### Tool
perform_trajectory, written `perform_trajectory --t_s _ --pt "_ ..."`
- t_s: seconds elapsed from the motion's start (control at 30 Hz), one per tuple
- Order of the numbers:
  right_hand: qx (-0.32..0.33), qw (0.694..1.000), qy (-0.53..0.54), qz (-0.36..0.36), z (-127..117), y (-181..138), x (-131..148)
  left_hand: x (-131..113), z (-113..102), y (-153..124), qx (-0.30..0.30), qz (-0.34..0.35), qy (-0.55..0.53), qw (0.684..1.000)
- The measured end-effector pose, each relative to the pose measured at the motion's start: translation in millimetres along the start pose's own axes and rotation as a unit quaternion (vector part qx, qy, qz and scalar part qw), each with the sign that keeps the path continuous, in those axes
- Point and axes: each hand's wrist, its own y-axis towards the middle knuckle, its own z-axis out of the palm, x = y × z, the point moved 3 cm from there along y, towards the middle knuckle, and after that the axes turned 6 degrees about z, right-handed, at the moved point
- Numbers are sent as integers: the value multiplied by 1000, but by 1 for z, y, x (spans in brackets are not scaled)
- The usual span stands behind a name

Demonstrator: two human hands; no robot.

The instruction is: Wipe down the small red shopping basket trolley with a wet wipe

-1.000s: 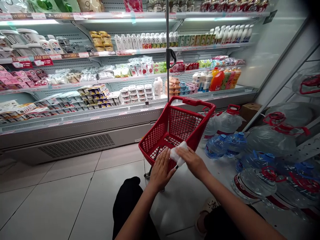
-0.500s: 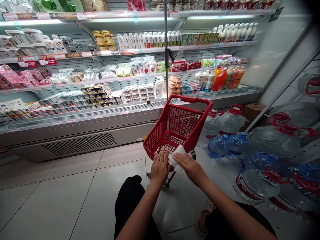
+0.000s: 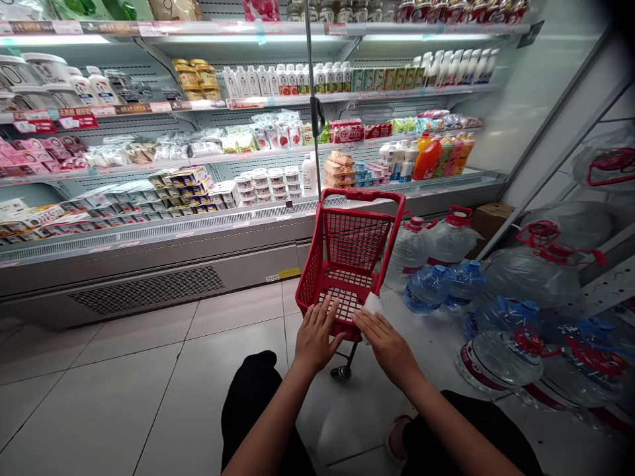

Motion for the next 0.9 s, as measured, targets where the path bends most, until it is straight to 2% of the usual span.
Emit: perform_trajectory --t_s 0.17,0.3,0.4,0.47,0.5,0.53,0.67,0.73,0.83,0.9 --pt "5 998 10 63 -17 0 -35 -9 -4 -6 10 6 -9 1000" --pt "2 990 81 114 -25 10 -56 -21 -4 -13 3 -6 -6 1000" --pt "-23 969 138 205 -37 7 -66 -30 -2 -15 -2 6 -3 1000" --pt "-63 947 141 282 -46 -5 -67 -31 -2 -13 -3 17 -1 1000" --pt "-76 943 132 296 -49 -11 -63 -30 -3 -11 -2 26 -1 1000" --pt "-75 948 120 284 -50 -17 -55 -26 -4 -9 1 40 -3 999" --pt "-4 988 68 142 -34 -34 -15 3 -10 5 20 104 -10 994" --pt "4 991 50 124 -22 -35 -4 22 -12 12 30 104 -12 994" --pt "1 992 47 121 -11 -26 -6 42 -12 16 49 89 -26 994" --pt "0 991 63 118 -8 -17 -16 46 -10 16 58 67 -33 995"
